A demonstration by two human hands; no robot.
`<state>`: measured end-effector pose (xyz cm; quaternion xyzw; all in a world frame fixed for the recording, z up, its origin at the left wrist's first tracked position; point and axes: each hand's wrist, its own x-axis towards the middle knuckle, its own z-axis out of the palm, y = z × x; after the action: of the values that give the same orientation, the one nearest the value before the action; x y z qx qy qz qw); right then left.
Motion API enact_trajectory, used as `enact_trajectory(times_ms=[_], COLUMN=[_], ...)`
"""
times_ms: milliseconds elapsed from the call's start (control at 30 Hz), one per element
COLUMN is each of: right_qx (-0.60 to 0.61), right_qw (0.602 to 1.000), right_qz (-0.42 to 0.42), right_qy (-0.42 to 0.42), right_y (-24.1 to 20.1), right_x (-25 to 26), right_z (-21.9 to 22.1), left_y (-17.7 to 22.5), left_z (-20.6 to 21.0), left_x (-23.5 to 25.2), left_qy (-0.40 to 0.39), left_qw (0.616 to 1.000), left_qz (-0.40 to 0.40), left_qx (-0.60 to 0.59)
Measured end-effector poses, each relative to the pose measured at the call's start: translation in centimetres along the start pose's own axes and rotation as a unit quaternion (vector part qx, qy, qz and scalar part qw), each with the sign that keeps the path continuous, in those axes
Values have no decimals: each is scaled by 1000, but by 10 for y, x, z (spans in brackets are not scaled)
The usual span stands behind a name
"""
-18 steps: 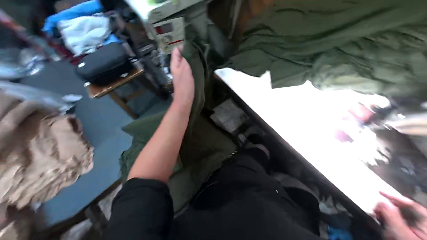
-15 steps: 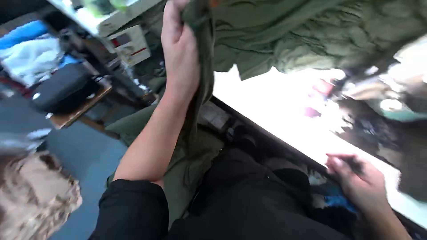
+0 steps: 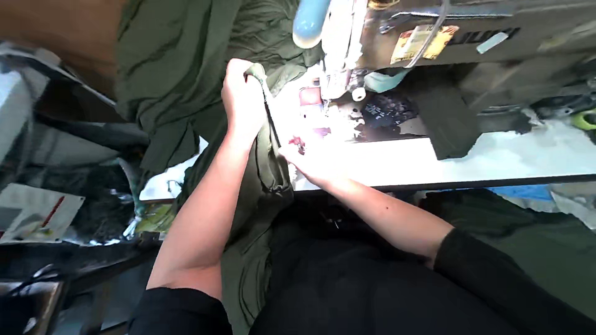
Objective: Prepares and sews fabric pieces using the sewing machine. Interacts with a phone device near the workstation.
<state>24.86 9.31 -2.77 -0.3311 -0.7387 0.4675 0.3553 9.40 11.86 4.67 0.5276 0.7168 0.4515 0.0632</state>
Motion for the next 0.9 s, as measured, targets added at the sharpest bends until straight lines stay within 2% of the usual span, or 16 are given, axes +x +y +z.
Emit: enact_trajectory(times_ms=[67,133,200,267,333,400,467,533,567,600,633,667,700,767,833,900], right_qx=[-77,-175,-227,-254,-280,-289,-279,-243,-228,-205,-187,-183,-175,-165,-171,-185], right_qw=[996,983,974,967,959,956,959,970,973,976,974,965,954,935,920,918], right_qz=[22,13,-6,-8,-1,-13,-24,-26,-27,0,31,69,116,193,241,256], right_qy=[-33,-54,-28,18,36,44,41,12,-15,-68,-122,-174,-213,-248,-256,-240], right_y=[-13,-11,7,30,37,41,43,39,35,28,22,16,11,8,8,10], right_x=[3,12,21,26,27,24,16,-4,-20,-35,-48,-57,-64,-73,-75,-73], right_z=[0,-6,-20,-37,-48,-49,-50,-55,-56,-58,-61,-65,-69,-78,-88,-95], left_y=[-1,-4,-25,-65,-99,-125,-135,-120,-101,-79,-57,-36,-19,-13,-24,-42], left_z=[1,-11,-43,-81,-101,-105,-102,-90,-79,-66,-52,-36,-17,32,80,116], left_x=[0,1,6,5,-13,-37,-54,-48,-41,-32,-21,-11,0,23,36,41], left_qy=[-3,-34,-94,-164,-188,-162,-109,-75,-53,-36,-41,-84,-158,-306,-360,-307], left_qw=[1000,995,970,944,940,954,984,983,978,984,994,993,974,906,859,877], left_qz=[9,35,105,156,150,146,125,76,61,58,66,75,78,147,239,300], left_qx=[12,92,196,241,242,205,69,-150,-191,-163,-81,33,142,254,275,215])
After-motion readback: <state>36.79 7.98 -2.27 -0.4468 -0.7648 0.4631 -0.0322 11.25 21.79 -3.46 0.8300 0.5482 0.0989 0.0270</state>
